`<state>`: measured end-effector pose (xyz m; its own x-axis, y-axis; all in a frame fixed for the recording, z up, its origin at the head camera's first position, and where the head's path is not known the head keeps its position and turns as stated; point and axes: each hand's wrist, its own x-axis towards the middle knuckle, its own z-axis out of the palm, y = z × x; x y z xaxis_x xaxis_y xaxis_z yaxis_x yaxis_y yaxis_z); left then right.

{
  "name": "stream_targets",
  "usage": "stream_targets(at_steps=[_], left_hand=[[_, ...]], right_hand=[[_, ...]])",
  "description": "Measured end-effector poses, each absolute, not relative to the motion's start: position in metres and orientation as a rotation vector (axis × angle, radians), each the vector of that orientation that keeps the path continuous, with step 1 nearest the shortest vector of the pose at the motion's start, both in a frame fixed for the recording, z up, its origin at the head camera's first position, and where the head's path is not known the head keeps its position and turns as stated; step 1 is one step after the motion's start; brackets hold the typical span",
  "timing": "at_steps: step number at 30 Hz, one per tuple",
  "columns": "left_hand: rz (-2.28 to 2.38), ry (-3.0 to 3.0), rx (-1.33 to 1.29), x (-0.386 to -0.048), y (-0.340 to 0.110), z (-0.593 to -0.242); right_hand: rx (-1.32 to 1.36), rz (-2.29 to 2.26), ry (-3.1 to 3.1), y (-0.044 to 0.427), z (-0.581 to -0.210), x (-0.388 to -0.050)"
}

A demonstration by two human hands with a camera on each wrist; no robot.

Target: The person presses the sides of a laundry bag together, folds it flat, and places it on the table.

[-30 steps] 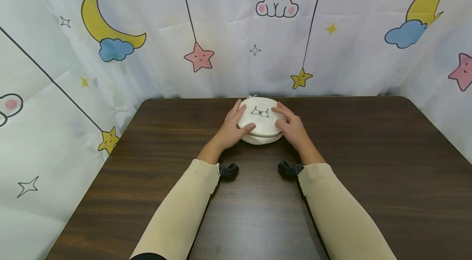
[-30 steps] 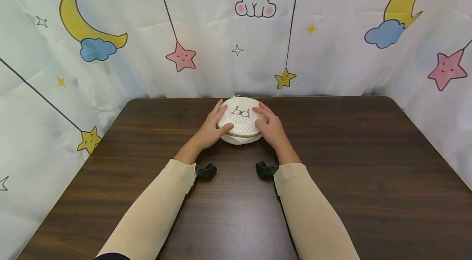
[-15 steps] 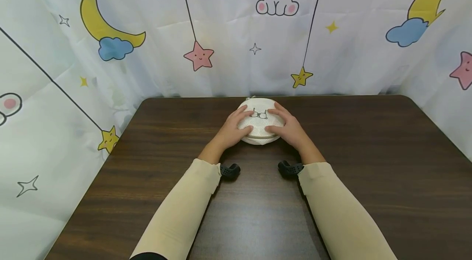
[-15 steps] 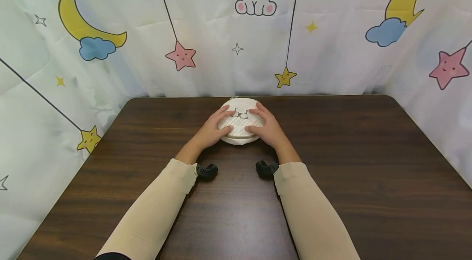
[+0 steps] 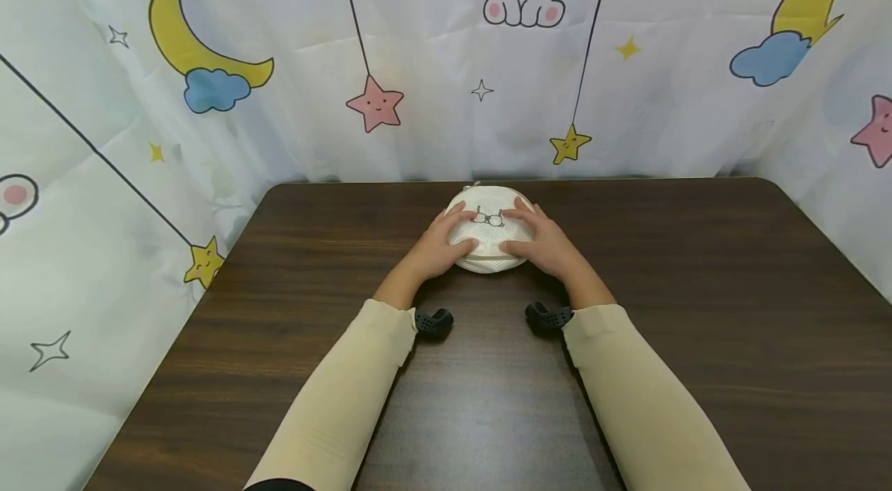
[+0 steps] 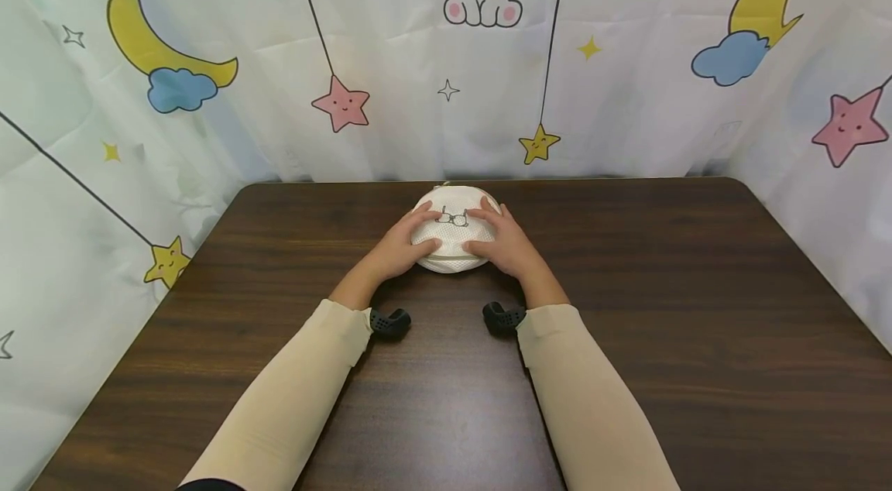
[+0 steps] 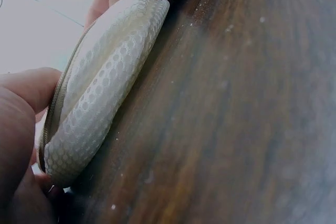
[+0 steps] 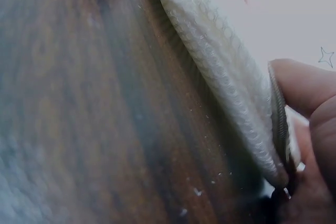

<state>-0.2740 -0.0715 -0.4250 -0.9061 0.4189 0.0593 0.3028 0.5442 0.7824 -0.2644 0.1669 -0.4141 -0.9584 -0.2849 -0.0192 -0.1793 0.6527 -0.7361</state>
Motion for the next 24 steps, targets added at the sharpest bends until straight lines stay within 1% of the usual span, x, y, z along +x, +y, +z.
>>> stream_targets(at_steps=[9, 19, 24], left_hand=[[1.24, 2.67, 0.591, -0.276, -0.065, -0.422], [1.292, 2.725, 0.487, -0.267, -0.058, -0.424], [1.269, 2.766, 0.501, -0.264, -0.061, -0.428]], right_hand=[[-0.386, -1.146, 2.777, 0.168, -0.414, -0.266], [-0.511, -1.271, 2.797, 0.17, -0.421, -0.259], [-0.543, -1.197, 2.794, 0.169, -0.423, -0.256]])
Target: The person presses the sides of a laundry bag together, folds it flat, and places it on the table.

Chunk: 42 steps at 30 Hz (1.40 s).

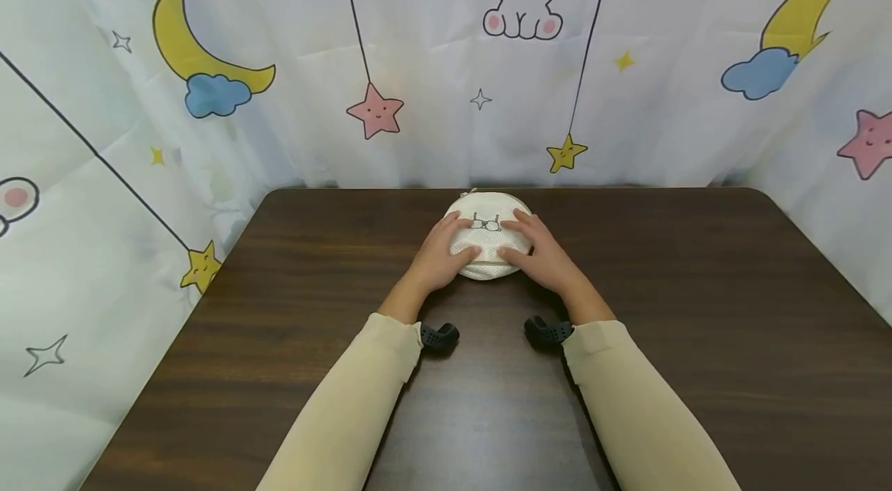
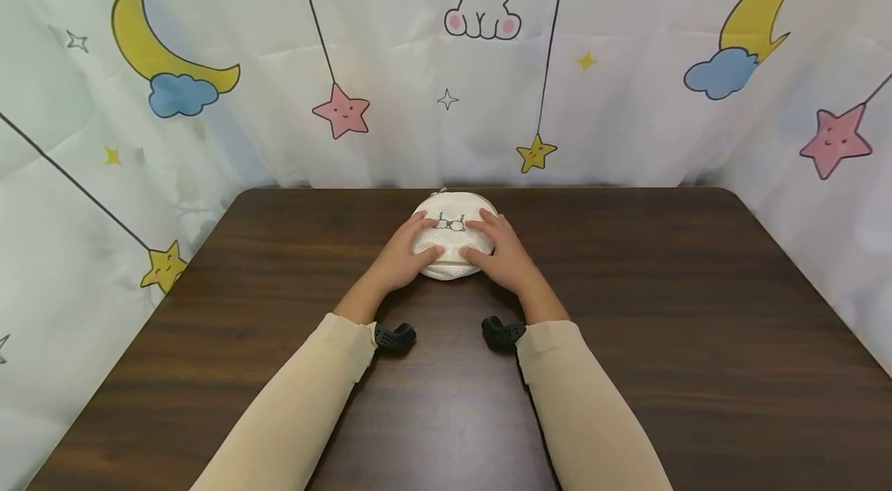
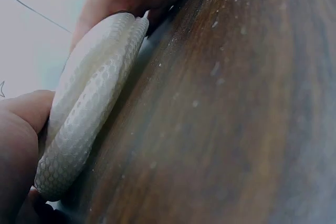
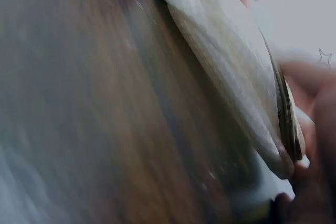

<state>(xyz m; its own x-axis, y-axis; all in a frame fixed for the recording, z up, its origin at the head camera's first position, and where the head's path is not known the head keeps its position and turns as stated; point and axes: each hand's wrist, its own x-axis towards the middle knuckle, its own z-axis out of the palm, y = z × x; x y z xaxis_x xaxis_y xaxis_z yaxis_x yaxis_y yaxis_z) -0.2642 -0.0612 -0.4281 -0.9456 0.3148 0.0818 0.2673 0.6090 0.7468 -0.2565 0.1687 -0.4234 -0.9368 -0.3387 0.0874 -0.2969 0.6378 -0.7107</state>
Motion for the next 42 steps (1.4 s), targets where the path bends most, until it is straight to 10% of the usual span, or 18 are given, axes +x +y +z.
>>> stream_targets(at_steps=[42], left_hand=[[1.025, 2.799, 0.653, -0.2627, -0.0656, -0.4275]], right_hand=[[-0.513, -1.145, 2.778, 0.1682, -0.4188, -0.2529]])
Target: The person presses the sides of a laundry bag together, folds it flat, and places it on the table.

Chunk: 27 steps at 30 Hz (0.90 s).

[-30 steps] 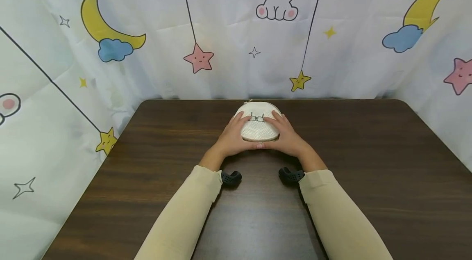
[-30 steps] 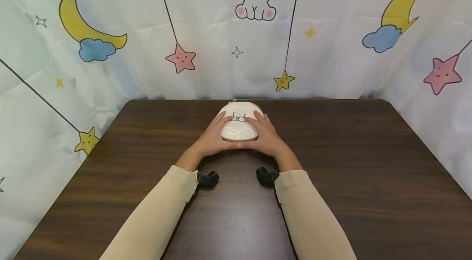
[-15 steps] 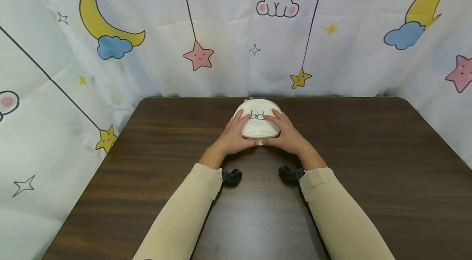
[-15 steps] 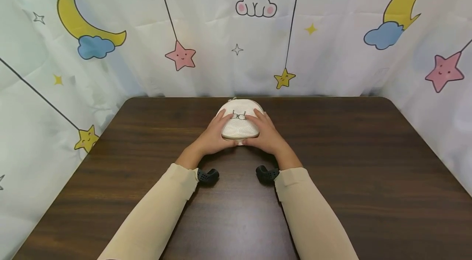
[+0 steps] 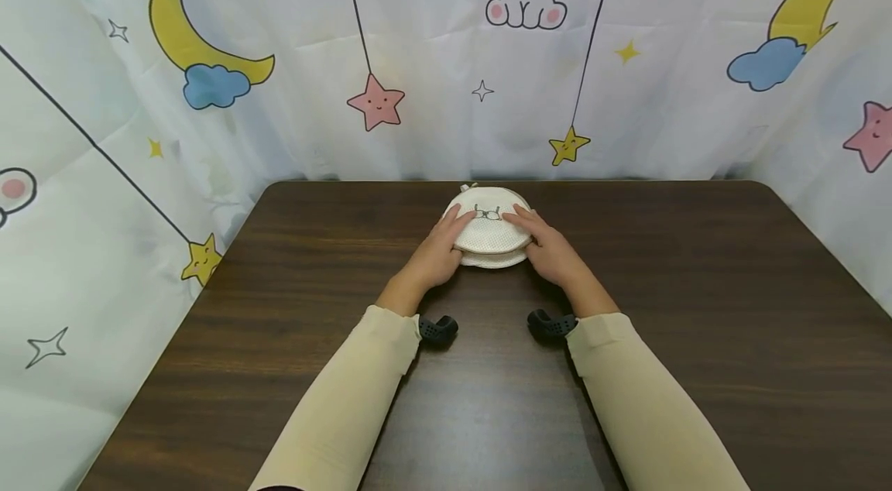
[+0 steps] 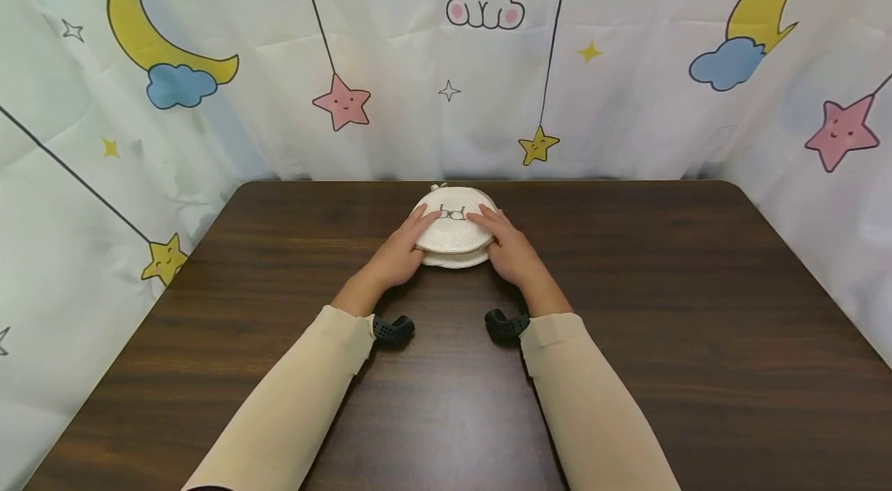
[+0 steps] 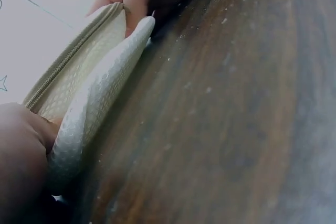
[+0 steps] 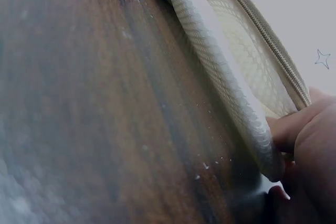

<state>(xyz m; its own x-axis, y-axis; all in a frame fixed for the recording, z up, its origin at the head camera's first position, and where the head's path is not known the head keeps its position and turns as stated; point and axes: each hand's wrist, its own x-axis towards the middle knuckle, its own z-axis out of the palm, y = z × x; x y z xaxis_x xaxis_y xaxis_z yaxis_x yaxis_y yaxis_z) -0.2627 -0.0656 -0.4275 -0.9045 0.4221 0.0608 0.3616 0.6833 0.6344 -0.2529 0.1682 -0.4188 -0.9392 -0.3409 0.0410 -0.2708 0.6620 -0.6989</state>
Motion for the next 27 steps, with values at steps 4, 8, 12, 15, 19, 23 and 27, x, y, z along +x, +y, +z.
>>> stream_targets(at_steps=[4, 8, 12, 15, 19, 23, 27], left_hand=[[1.131, 2.733, 0.635, -0.265, -0.069, -0.427], [1.269, 2.606, 0.647, -0.267, -0.076, -0.427], [1.338, 2.522, 0.649, -0.267, -0.083, -0.424], [1.423, 2.467, 0.619, -0.267, -0.085, -0.422], [1.477, 2.449, 0.639, -0.266, -0.082, -0.422], [1.452, 2.5, 0.663, -0.266, -0.078, -0.424], [1.476, 2.547, 0.604, -0.265, -0.074, -0.426]], right_hand=[[-0.464, -1.2, 2.766, 0.169, -0.418, -0.254], [-0.433, -1.268, 2.735, 0.17, -0.42, -0.255], [-0.379, -1.384, 2.673, 0.172, -0.42, -0.255], [-0.32, -1.511, 2.606, 0.173, -0.42, -0.255], [-0.22, -1.721, 2.516, 0.177, -0.42, -0.253], [-0.173, -1.828, 2.49, 0.178, -0.419, -0.251], [-0.241, -1.688, 2.59, 0.176, -0.418, -0.25]])
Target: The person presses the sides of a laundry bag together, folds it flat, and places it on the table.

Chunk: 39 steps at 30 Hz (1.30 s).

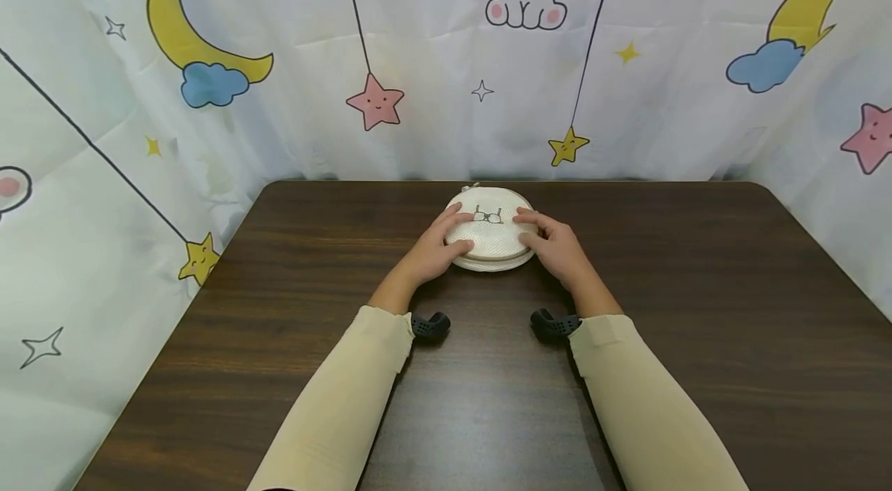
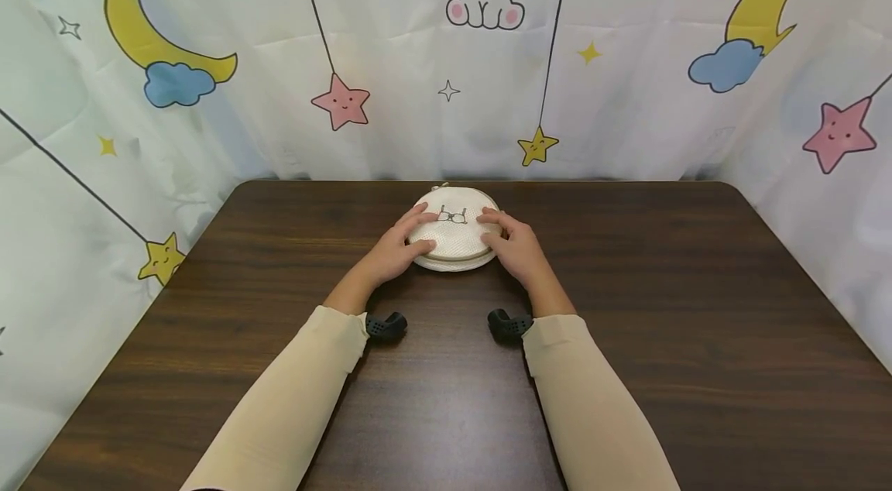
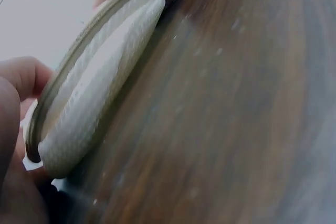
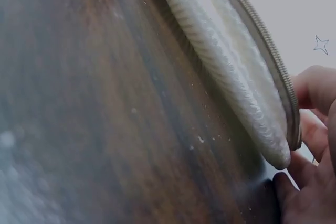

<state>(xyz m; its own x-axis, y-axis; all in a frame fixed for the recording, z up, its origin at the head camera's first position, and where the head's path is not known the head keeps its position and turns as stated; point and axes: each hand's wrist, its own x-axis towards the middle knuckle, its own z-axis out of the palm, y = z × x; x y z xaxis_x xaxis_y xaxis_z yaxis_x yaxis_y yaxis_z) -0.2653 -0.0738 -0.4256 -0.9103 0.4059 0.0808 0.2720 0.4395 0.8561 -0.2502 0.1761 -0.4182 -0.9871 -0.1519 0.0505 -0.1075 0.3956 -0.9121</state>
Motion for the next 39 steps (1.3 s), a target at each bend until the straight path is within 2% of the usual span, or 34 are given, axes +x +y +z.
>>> stream_targets(at_steps=[5, 15, 22, 32, 39], left_hand=[[1.474, 2.634, 0.518, -0.266, -0.067, -0.427], [1.445, 2.723, 0.363, -0.266, -0.058, -0.42], [1.456, 2.739, 0.258, -0.265, -0.055, -0.42], [1.489, 2.768, 0.366, -0.262, -0.056, -0.431], [1.56, 3.068, 0.265, -0.263, -0.058, -0.428]], right_hand=[[-0.304, -1.49, 2.749, 0.174, -0.42, -0.252], [-0.232, -1.333, 2.831, 0.169, -0.415, -0.253], [-0.183, -1.372, 2.832, 0.168, -0.417, -0.255], [-0.159, -1.595, 2.869, 0.168, -0.424, -0.25], [-0.276, -1.577, 2.874, 0.169, -0.421, -0.251]])
